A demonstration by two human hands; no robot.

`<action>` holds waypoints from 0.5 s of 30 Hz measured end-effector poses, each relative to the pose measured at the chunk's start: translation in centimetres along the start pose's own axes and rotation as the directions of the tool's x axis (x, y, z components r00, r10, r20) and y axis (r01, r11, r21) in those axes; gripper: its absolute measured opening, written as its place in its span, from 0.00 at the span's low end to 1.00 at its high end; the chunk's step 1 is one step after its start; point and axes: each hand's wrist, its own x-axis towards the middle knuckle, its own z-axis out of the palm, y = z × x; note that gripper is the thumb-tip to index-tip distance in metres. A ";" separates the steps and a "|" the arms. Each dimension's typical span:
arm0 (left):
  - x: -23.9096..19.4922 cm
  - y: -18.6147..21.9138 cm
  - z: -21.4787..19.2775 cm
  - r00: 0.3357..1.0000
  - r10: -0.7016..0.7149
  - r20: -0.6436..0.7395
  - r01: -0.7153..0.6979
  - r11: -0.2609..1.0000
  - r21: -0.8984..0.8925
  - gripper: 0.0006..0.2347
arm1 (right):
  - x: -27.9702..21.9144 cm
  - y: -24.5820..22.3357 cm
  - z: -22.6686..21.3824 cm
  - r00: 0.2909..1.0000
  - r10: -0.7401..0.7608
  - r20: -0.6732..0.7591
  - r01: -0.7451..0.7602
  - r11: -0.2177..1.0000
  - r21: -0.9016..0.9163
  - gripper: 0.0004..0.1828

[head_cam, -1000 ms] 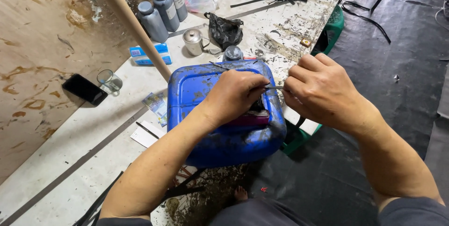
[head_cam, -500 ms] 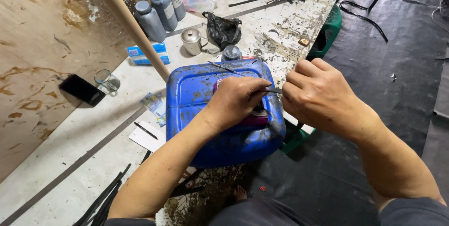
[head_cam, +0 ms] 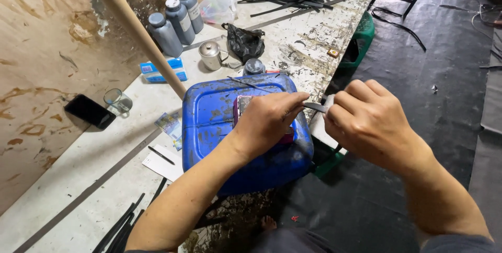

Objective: The person is applying a finish to the edges of leather straps using a tabletop applicator machine and then hanging them on a vertical drying rack.

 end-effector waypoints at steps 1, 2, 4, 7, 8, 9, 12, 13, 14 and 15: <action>0.1 0.8 -0.3 0.999 0.028 -0.034 -0.027 0.999 0.030 0.07 | -0.4 -0.2 -0.4 0.999 0.032 -0.044 -0.031 0.999 0.008 0.21; 0.0 1.5 -0.5 0.999 0.038 -0.032 -0.037 0.999 0.032 0.07 | -0.8 -0.6 -0.8 0.998 0.037 -0.050 -0.037 0.999 0.000 0.21; -0.2 3.2 -0.8 0.984 0.069 -0.167 -0.067 0.998 0.015 0.07 | -1.6 -1.3 -1.5 0.988 0.084 -0.126 -0.089 0.995 -0.035 0.19; -0.7 7.0 -2.1 0.959 0.002 -0.283 -0.004 1.000 -0.005 0.06 | -2.8 -2.6 -1.8 0.970 0.126 -0.209 -0.125 0.992 0.019 0.12; -0.8 7.7 -1.8 0.960 0.004 -0.281 -0.005 1.000 -0.003 0.06 | -3.0 -2.9 -1.9 0.969 0.128 -0.212 -0.126 0.992 0.019 0.12; -1.1 8.5 -1.6 0.954 -0.087 -0.287 0.078 0.996 -0.045 0.04 | -3.2 -3.2 -2.0 0.964 0.116 -0.239 -0.116 0.993 0.013 0.09; -1.5 10.0 -0.9 0.924 -0.289 -0.249 0.247 0.951 -0.187 0.03 | -4.0 -4.4 -1.8 0.954 0.098 -0.284 -0.098 0.995 0.012 0.05; -1.6 10.4 -0.8 0.900 -0.389 -0.197 0.327 0.901 -0.284 0.04 | -4.2 -4.9 -1.7 0.949 0.092 -0.300 -0.091 0.996 0.015 0.05; -1.6 10.7 -0.8 0.898 -0.393 -0.199 0.332 0.901 -0.280 0.04 | -4.4 -5.2 -1.7 0.949 0.090 -0.302 -0.088 0.996 0.020 0.05; -1.6 11.1 -0.7 0.862 -0.477 -0.171 0.403 0.850 -0.339 0.07 | -4.6 -5.5 -1.7 0.946 0.080 -0.314 -0.075 0.997 0.029 0.05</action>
